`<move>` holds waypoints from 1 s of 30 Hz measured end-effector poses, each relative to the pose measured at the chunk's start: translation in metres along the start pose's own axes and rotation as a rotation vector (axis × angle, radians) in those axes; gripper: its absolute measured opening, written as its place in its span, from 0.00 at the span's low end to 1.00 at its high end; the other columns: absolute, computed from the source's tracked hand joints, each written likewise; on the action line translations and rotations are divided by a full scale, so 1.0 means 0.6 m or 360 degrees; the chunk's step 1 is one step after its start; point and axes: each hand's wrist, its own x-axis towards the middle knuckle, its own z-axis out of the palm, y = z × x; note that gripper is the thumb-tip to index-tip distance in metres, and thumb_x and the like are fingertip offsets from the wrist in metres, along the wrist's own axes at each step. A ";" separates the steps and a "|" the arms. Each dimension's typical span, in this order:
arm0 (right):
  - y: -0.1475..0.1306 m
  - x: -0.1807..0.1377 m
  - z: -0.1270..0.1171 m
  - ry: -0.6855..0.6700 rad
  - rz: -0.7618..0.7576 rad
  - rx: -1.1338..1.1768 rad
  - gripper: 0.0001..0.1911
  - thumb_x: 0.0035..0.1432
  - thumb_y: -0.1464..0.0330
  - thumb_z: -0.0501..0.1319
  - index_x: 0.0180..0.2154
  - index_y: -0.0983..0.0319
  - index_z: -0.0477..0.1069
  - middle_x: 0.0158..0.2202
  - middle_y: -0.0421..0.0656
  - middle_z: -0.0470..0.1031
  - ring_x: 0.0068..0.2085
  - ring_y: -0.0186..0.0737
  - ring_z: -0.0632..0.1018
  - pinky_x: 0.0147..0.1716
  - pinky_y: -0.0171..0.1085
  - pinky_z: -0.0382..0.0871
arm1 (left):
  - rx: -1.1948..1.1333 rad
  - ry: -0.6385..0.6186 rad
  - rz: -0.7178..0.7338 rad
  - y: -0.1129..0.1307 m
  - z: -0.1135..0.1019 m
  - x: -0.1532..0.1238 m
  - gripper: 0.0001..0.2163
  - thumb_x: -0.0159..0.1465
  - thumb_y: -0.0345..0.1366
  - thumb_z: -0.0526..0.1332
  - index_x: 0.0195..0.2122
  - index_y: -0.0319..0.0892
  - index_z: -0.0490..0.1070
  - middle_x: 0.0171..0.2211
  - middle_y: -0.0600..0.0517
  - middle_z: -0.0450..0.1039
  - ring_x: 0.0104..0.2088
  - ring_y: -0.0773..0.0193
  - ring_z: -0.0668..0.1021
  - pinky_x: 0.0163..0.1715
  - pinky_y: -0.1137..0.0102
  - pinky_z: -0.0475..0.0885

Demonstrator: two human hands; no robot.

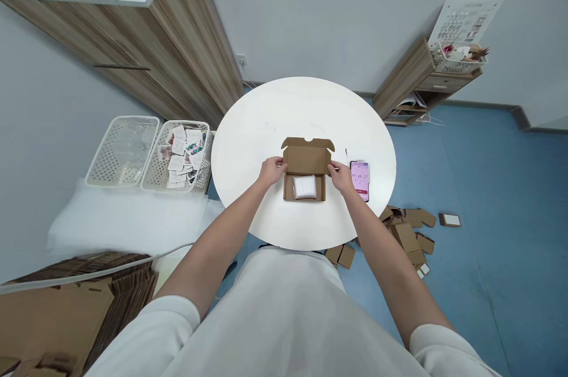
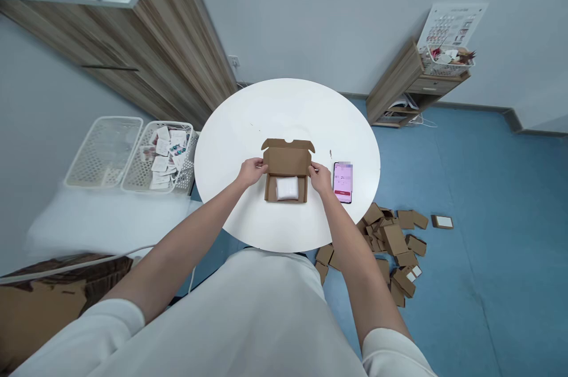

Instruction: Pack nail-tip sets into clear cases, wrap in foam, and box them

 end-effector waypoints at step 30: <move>0.033 -0.070 -0.039 -0.0448 -0.0370 -0.0320 0.27 0.49 0.73 0.54 0.53 0.55 0.59 0.41 0.42 0.71 0.40 0.38 0.75 0.42 0.42 0.69 | 0.0443 -0.0374 0.0713 -0.056 0.003 -0.071 0.26 0.56 0.27 0.51 0.57 0.44 0.55 0.47 0.48 0.68 0.42 0.60 0.73 0.44 0.64 0.67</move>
